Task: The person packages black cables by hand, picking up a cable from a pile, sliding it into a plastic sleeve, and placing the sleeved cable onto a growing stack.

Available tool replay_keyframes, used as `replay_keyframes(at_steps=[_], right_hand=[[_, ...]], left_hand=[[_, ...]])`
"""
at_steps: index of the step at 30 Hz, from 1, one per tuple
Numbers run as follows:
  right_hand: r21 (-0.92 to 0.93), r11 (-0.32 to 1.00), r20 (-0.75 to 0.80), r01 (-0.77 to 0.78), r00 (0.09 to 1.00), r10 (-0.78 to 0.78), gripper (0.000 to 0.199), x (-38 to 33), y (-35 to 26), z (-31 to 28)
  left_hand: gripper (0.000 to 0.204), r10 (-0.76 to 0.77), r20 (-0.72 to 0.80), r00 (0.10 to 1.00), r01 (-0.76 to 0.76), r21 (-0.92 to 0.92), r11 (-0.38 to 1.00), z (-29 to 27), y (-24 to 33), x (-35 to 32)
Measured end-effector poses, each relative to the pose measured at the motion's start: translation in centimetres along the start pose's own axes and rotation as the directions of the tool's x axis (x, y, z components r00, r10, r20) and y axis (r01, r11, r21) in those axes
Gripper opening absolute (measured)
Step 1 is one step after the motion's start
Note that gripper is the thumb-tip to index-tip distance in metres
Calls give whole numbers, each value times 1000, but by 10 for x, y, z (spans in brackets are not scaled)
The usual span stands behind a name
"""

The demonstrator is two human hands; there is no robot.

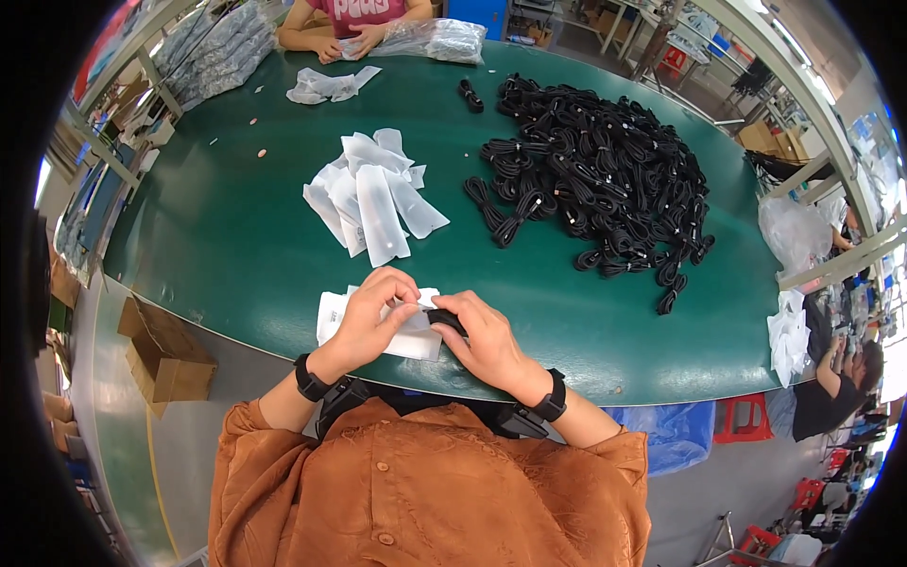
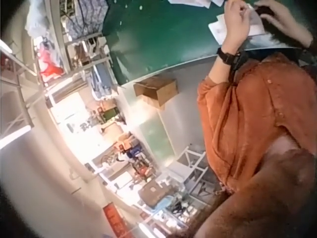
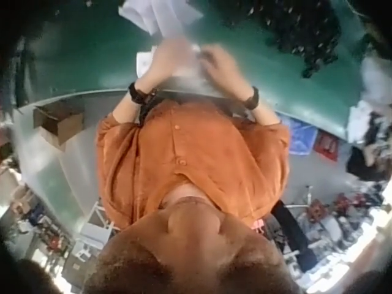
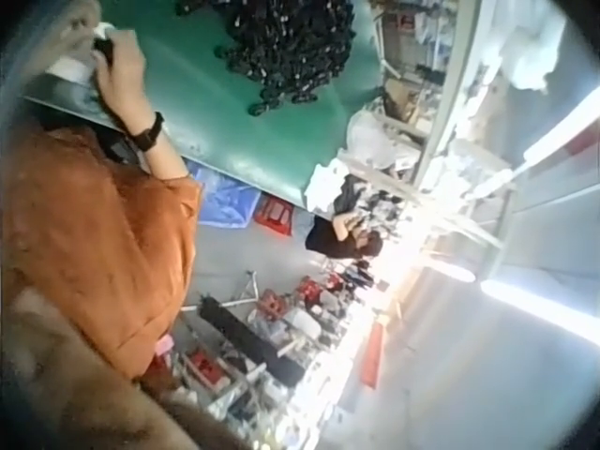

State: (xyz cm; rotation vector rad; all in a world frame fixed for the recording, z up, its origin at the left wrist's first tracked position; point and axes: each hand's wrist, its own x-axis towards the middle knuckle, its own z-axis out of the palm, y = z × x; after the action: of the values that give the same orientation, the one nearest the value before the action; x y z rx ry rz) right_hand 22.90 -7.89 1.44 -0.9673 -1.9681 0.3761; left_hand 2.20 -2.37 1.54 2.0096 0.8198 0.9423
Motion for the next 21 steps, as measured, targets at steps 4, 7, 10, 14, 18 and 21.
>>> replay_keyframes(at_steps=[4,7,10,14,18,21], right_hand=[[182,975,-139,-125,979,152,36,12,-3,1],[119,989,-174,-85,979,105,34,28,14,-8],[-294,941,-184,-165,976,113,33,42,63,-20],[-602,710,-189,-365,929,317,30,26,127,-27],[-590,702,-172,-399,912,373,34,7,149,-21],[-473,778,-208,-412,911,356,37,-5,138,-27]], left_hand=[[10,-134,10,991,130,-336,933,-13,-14,18],[16,-349,19,937,250,-735,631,-44,-18,47],[19,-355,-194,915,187,-573,798,-93,-39,81],[22,123,-376,919,14,341,940,-57,-1,59],[25,233,119,965,-256,248,934,3,-15,-11],[23,199,156,968,-243,364,899,16,-18,-30]])
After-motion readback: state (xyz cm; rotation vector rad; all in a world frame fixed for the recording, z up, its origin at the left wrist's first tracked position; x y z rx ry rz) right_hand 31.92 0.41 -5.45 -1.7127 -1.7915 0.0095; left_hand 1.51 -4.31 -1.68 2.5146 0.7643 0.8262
